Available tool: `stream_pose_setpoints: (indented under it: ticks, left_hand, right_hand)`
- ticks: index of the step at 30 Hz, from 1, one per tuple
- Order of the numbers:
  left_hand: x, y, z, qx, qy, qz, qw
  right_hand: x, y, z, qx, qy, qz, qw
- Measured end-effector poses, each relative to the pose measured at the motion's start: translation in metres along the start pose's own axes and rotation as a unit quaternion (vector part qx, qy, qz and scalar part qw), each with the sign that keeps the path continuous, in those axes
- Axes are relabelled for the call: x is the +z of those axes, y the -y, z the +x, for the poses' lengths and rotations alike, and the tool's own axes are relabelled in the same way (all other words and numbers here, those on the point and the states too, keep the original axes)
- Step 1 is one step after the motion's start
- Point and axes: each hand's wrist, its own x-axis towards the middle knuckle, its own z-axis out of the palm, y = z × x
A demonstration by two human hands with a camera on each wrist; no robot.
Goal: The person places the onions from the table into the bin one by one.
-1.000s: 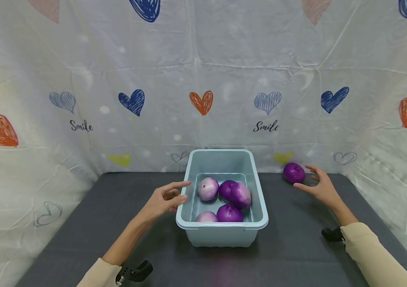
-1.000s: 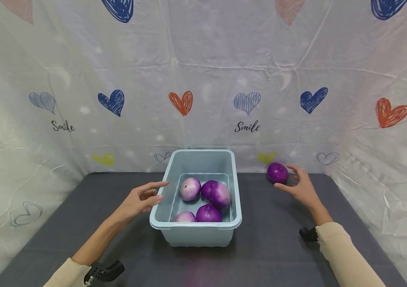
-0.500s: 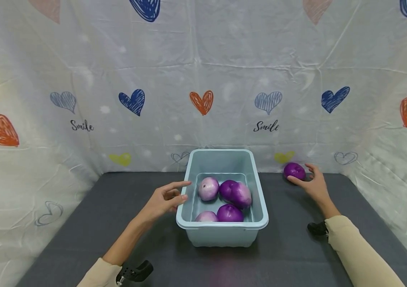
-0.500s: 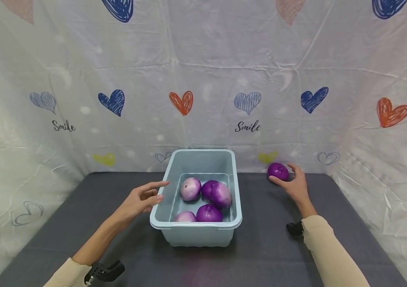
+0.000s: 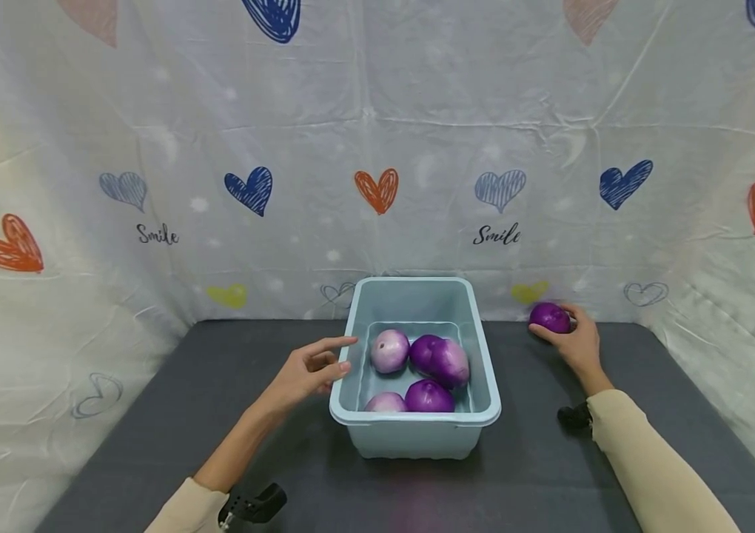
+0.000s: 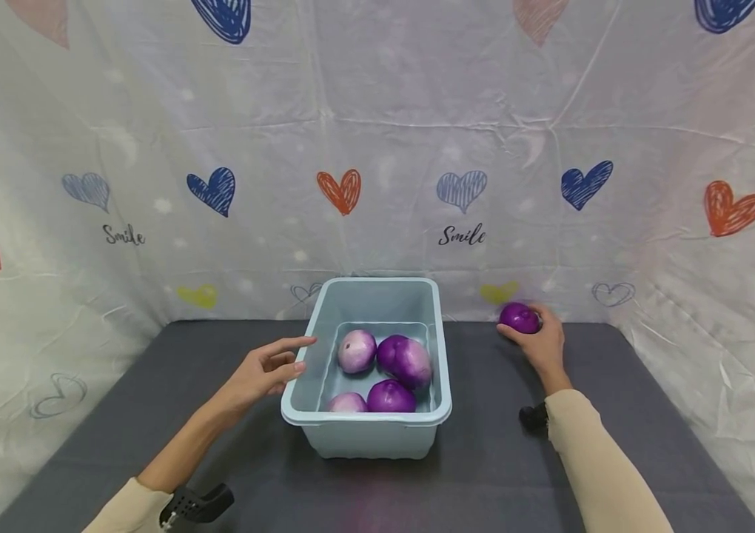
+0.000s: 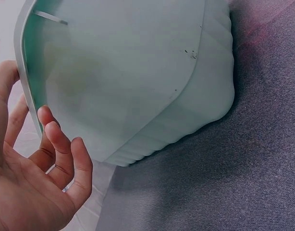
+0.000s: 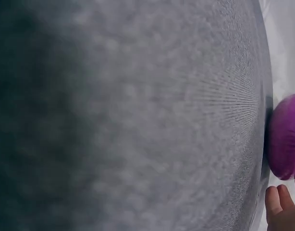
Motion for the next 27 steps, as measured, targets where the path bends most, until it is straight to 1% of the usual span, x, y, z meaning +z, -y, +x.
stream_pose_setpoints:
  ticks: [3,6,10,12,15,18,21,27]
  left_hand:
    - [0.000,0.000,0.001,-0.001,0.000,0.000,1.0000]
    - [-0.001,-0.001,0.001,0.001,0.003,0.000,1.0000]
    - [-0.001,-0.002,0.001,-0.001,0.006,0.002,1.0000]
    - [-0.001,-0.002,0.000,-0.002,0.005,0.003,1.0000]
    - [-0.001,-0.003,0.000,-0.004,0.003,0.004,1.0000]
    - [-0.001,-0.003,-0.001,-0.007,0.003,0.005,1.0000]
    - [-0.001,-0.003,-0.001,-0.010,0.002,0.006,0.9999]
    - [0.001,-0.004,0.000,-0.017,-0.001,0.001,0.9999]
  right_hand:
    - [0.000,-0.001,0.003,-0.005,0.000,-0.010,1.000]
    - [-0.002,-0.003,0.007,-0.014,0.021,-0.022,0.999]
    - [-0.010,-0.007,0.012,-0.036,0.069,-0.029,0.997]
    - [-0.014,-0.009,0.015,-0.040,0.095,-0.028,0.994]
    - [-0.019,-0.013,0.019,-0.035,0.134,-0.029,0.990]
    - [-0.023,-0.016,0.022,-0.025,0.162,-0.029,0.986]
    - [-0.025,-0.017,0.025,-0.025,0.175,-0.024,0.984]
    - [-0.029,-0.017,0.029,-0.038,0.183,-0.011,0.982]
